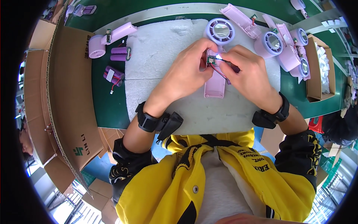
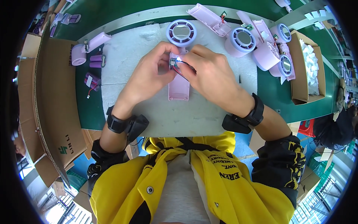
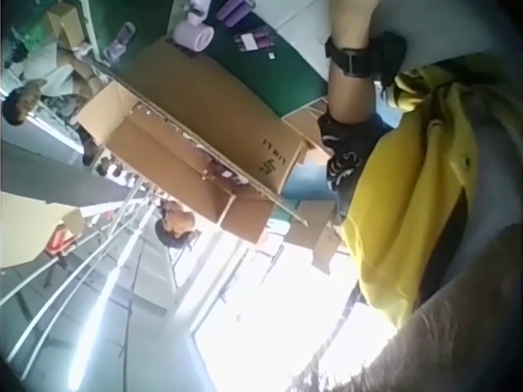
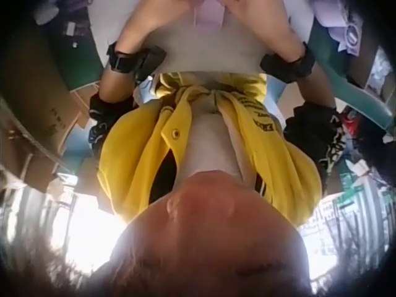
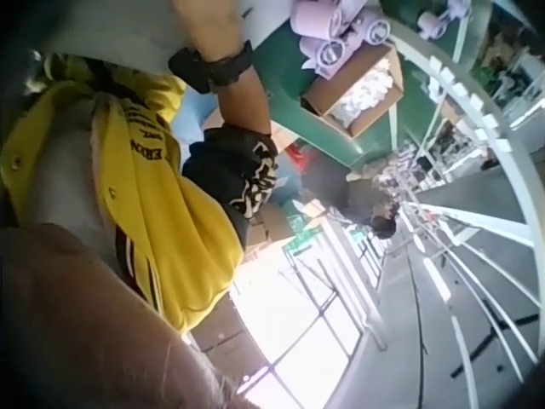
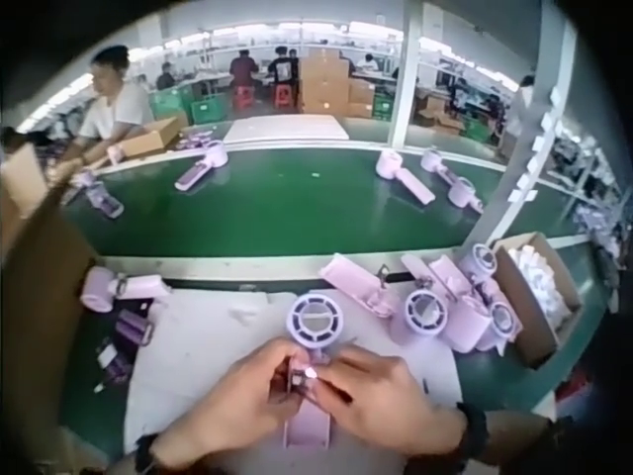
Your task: The person assembles handheld fans by connecting battery packs to circuit boards and fitting them into the fan housings. After testing each fan, the person removes the components and repeats the process with new parts.
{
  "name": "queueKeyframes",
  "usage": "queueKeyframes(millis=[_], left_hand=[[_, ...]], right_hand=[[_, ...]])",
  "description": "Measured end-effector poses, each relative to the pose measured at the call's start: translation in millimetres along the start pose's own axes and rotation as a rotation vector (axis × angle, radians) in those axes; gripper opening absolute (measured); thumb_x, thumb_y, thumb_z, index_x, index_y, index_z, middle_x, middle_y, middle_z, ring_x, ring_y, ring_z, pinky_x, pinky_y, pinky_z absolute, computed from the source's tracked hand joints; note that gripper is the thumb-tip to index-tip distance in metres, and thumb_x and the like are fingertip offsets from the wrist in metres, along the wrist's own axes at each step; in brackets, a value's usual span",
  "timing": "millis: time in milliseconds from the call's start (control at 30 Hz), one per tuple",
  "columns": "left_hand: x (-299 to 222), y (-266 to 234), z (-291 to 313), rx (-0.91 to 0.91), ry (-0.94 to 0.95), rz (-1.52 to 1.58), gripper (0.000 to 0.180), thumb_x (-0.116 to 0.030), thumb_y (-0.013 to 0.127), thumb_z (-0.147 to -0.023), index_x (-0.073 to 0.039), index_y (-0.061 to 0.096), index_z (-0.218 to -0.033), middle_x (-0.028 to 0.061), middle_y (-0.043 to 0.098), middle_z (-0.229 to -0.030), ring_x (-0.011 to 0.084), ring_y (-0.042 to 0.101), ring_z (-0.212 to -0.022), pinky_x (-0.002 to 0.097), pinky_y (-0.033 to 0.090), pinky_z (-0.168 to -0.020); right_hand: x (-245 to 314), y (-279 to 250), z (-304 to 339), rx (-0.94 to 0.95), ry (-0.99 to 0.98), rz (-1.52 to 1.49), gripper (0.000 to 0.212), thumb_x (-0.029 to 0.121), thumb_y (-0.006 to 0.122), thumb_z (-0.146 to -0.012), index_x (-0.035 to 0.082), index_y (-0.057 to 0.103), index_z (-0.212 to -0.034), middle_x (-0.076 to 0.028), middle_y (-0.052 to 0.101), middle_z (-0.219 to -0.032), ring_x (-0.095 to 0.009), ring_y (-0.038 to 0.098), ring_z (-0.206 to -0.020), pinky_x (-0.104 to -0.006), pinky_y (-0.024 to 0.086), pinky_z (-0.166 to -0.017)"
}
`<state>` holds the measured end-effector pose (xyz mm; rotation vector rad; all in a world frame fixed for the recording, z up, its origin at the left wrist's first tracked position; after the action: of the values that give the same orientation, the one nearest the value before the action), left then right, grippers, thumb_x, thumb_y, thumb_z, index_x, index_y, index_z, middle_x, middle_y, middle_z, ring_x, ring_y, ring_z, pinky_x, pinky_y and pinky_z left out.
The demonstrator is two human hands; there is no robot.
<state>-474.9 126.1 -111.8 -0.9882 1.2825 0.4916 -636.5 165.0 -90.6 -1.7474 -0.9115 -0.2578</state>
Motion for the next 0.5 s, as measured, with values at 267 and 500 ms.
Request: queueKeyframes(millis=[267, 500], left_hand=[[2.9, -4.3, 2.1, 0.071, 0.079, 0.171, 0.035, 0.004, 0.062, -0.081, -0.002, 0.056, -0.115, 0.0089, 0.064, -0.094, 0.0174, 0.064, -0.083, 0.0314, 0.052, -0.076], [8.0, -9.9, -3.6, 0.042, -0.064, 0.258, 0.022, -0.001, 0.061, -0.091, -0.001, 0.065, -0.113, 0.0091, 0.069, -0.093, 0.0123, 0.065, -0.083, 0.028, 0.052, -0.078]], right_hand=[[-0.5, 2.1, 0.5, 0.026, -0.044, 0.035, 0.015, 0.004, 0.073, -0.08, -0.001, 0.069, -0.093, -0.01, 0.062, -0.079, -0.025, 0.06, -0.059, -0.0327, 0.048, -0.053], [-1.9, 1.9, -0.1, 0.007, -0.077, 0.085, 0.017, 0.005, 0.074, -0.079, 0.0, 0.069, -0.094, -0.01, 0.062, -0.079, -0.025, 0.06, -0.06, -0.0322, 0.048, -0.053]])
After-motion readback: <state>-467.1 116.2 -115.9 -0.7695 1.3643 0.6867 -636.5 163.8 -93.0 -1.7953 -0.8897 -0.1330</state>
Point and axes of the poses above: each hand's wrist, its own z-axis away from the middle knuckle, its own y-axis out of the palm, x = y × z, the point moved 3 cm from there along -z, towards the middle knuckle
